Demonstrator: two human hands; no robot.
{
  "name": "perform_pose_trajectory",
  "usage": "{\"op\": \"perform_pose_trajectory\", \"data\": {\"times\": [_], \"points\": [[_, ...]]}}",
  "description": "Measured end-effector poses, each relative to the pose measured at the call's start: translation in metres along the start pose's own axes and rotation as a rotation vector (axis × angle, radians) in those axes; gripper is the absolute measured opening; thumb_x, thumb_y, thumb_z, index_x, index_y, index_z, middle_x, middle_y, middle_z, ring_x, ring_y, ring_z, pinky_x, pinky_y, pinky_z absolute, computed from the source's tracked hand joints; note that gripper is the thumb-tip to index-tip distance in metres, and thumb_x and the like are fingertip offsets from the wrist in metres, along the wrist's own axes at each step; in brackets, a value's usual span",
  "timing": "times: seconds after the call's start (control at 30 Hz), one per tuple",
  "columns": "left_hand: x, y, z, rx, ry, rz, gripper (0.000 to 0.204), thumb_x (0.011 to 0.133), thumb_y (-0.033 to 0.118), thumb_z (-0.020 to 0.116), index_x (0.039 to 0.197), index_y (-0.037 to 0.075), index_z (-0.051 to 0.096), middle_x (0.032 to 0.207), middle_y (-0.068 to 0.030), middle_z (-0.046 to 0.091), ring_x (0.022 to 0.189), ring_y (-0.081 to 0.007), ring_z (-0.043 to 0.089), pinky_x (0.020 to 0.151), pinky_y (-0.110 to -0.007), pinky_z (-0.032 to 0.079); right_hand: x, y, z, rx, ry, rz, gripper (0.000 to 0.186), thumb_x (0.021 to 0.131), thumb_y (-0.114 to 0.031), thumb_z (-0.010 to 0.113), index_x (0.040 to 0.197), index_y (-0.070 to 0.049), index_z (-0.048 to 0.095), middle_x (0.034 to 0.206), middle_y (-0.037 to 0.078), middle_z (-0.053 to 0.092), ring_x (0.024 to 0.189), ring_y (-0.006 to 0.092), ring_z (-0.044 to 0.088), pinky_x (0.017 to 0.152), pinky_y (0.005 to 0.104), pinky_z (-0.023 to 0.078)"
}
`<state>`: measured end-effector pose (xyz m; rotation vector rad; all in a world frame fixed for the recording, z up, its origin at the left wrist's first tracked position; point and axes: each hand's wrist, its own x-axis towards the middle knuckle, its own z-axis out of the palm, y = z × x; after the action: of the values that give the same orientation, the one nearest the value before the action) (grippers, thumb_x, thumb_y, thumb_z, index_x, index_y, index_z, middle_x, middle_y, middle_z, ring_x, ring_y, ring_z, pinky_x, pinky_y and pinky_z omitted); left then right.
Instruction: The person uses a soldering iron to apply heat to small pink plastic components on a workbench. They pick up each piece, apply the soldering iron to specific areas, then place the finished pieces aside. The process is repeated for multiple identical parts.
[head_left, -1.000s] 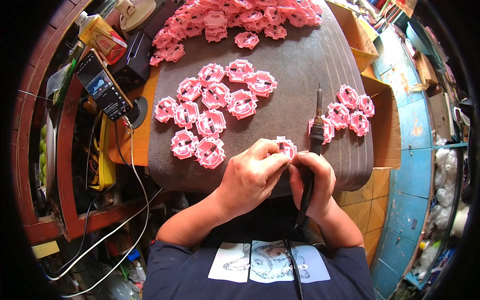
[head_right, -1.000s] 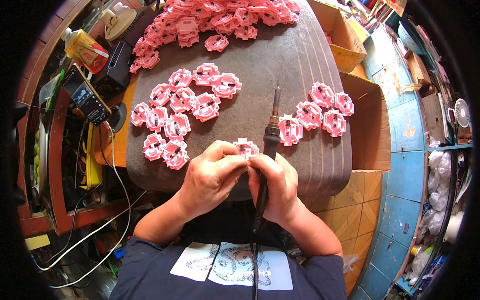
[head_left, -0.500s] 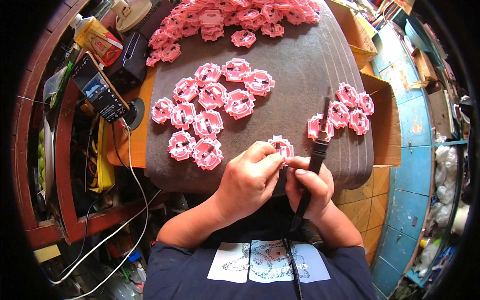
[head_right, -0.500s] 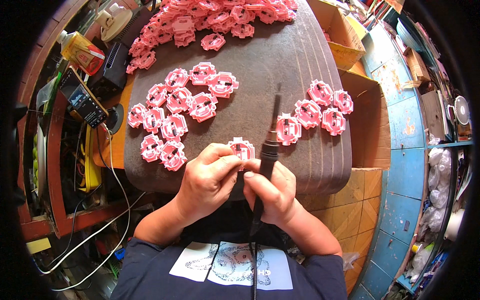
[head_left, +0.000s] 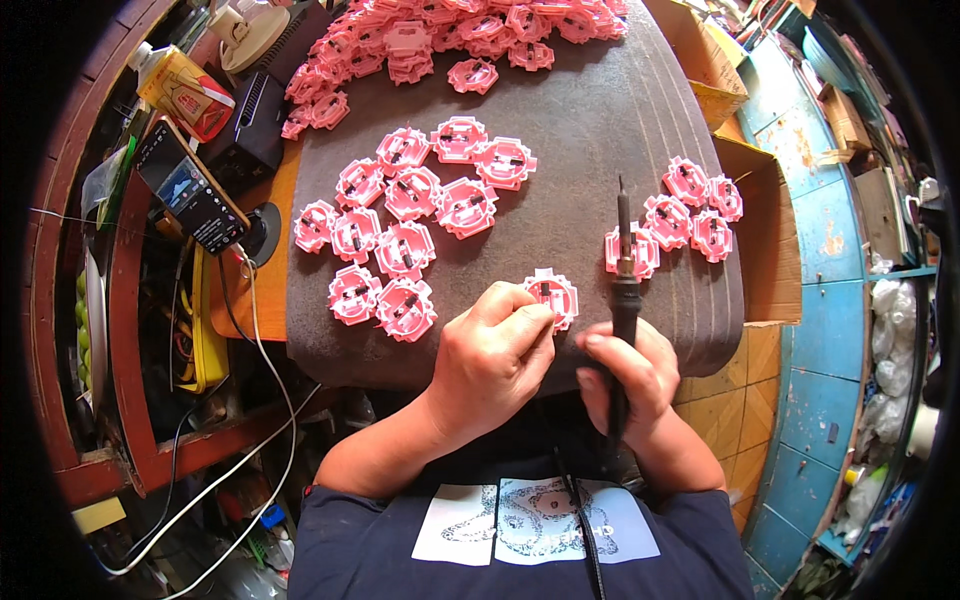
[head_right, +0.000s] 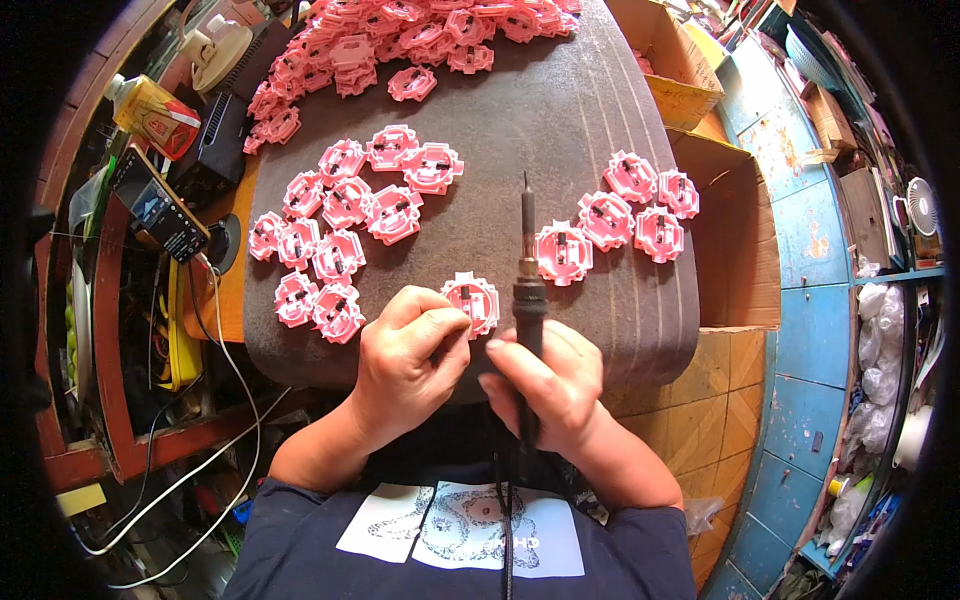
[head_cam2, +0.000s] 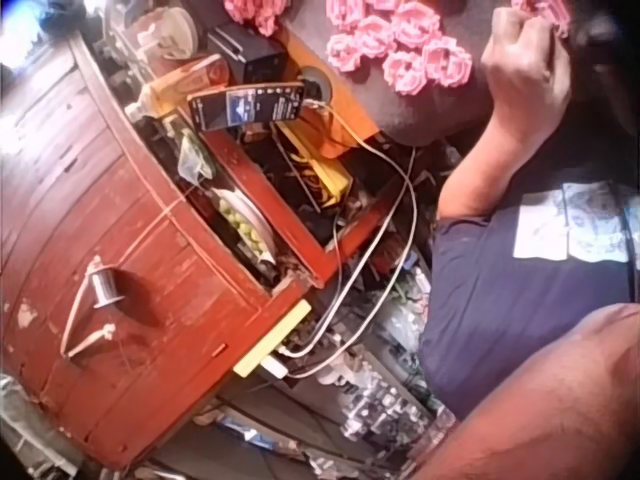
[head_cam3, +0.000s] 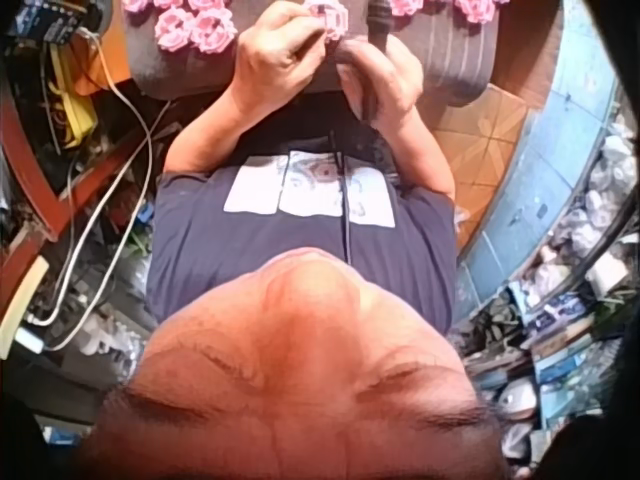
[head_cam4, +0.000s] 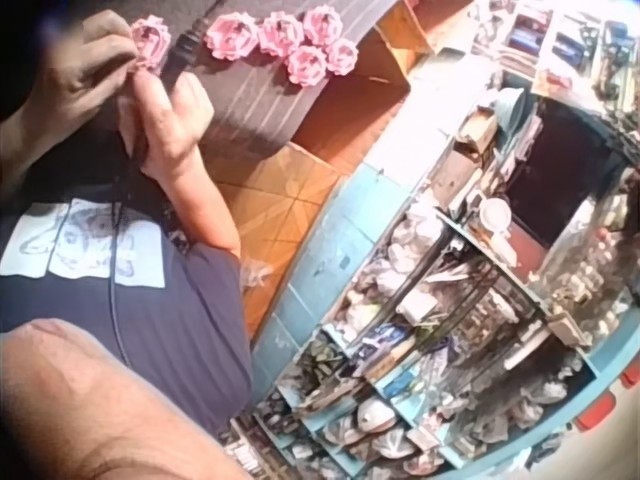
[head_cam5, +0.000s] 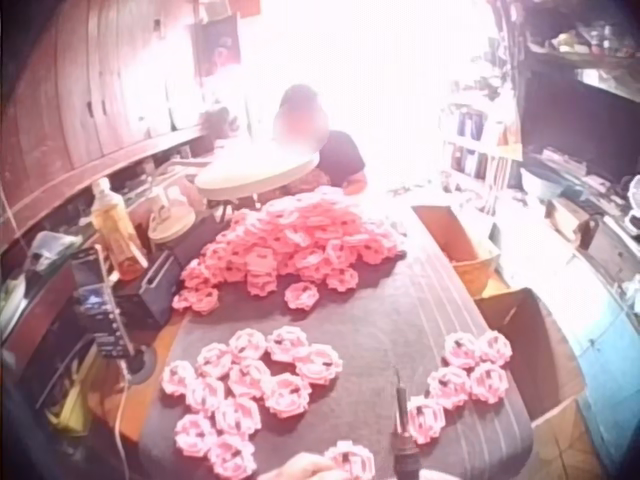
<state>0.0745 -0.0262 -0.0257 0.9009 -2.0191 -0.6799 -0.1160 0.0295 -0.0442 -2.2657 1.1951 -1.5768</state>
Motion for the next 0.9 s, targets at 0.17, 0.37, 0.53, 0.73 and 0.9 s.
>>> {"op": "perform_pose_trajectory", "data": {"times": [0.17, 0.37, 0.53, 0.73, 0.9], "points": [[0.000, 0.000, 0.002, -0.005, -0.002, -0.006, 0.018, 0.082, -0.007, 0.078, 0.098, 0.001, 0.073, 0.094, -0.0121, 0.068, 0.075, -0.0265, 0.070, 0.064, -0.035, 0.057, -0.016, -0.011, -0.026, 0.000, -0.005, 0.032, 0.061, 0.100, -0.045, 0.073, 0.135, 0.004, 0.060, 0.093, 0.015, 0.070, 0.071, 0.0314, 0.066, 0.063, 0.0418, 0.054], [0.000, 0.001, 0.001, 0.005, -0.009, -0.017, 0.017, 0.083, -0.007, 0.079, 0.097, 0.001, 0.073, 0.093, -0.0116, 0.067, 0.073, -0.0249, 0.069, 0.062, -0.034, 0.056, -0.022, -0.029, -0.047, -0.033, -0.093, 0.007, 0.048, 0.094, -0.036, 0.078, 0.120, 0.002, 0.068, 0.093, 0.015, 0.068, 0.068, 0.0287, 0.063, 0.058, 0.0401, 0.051], [0.000, 0.002, 0.002, 0.003, 0.001, -0.029, 0.017, 0.083, -0.007, 0.078, 0.097, 0.001, 0.073, 0.093, -0.0114, 0.067, 0.072, -0.0241, 0.069, 0.061, -0.034, 0.055, -0.019, -0.034, -0.048, 0.009, -0.126, -0.016, 0.033, 0.087, -0.019, 0.076, 0.112, 0.003, 0.071, 0.082, 0.012, 0.067, 0.060, 0.0257, 0.060, 0.053, 0.0378, 0.047], [0.001, 0.001, 0.002, 0.013, 0.008, -0.004, 0.017, 0.083, -0.007, 0.079, 0.097, 0.001, 0.073, 0.093, -0.0114, 0.067, 0.072, -0.0244, 0.069, 0.061, -0.034, 0.056, -0.019, -0.034, -0.046, 0.001, -0.119, -0.017, 0.031, 0.085, -0.018, 0.075, 0.109, 0.003, 0.071, 0.077, 0.011, 0.066, 0.058, 0.0246, 0.059, 0.052, 0.0371, 0.045], [0.002, 0.001, 0.002, 0.016, 0.003, 0.002, 0.017, 0.082, -0.007, 0.079, 0.096, 0.001, 0.073, 0.092, -0.0115, 0.067, 0.073, -0.0254, 0.070, 0.062, -0.035, 0.056, -0.019, -0.035, -0.046, 0.000, -0.125, -0.017, 0.031, 0.085, -0.017, 0.075, 0.108, 0.003, 0.071, 0.077, 0.012, 0.066, 0.057, 0.0247, 0.059, 0.052, 0.0370, 0.045]]}}
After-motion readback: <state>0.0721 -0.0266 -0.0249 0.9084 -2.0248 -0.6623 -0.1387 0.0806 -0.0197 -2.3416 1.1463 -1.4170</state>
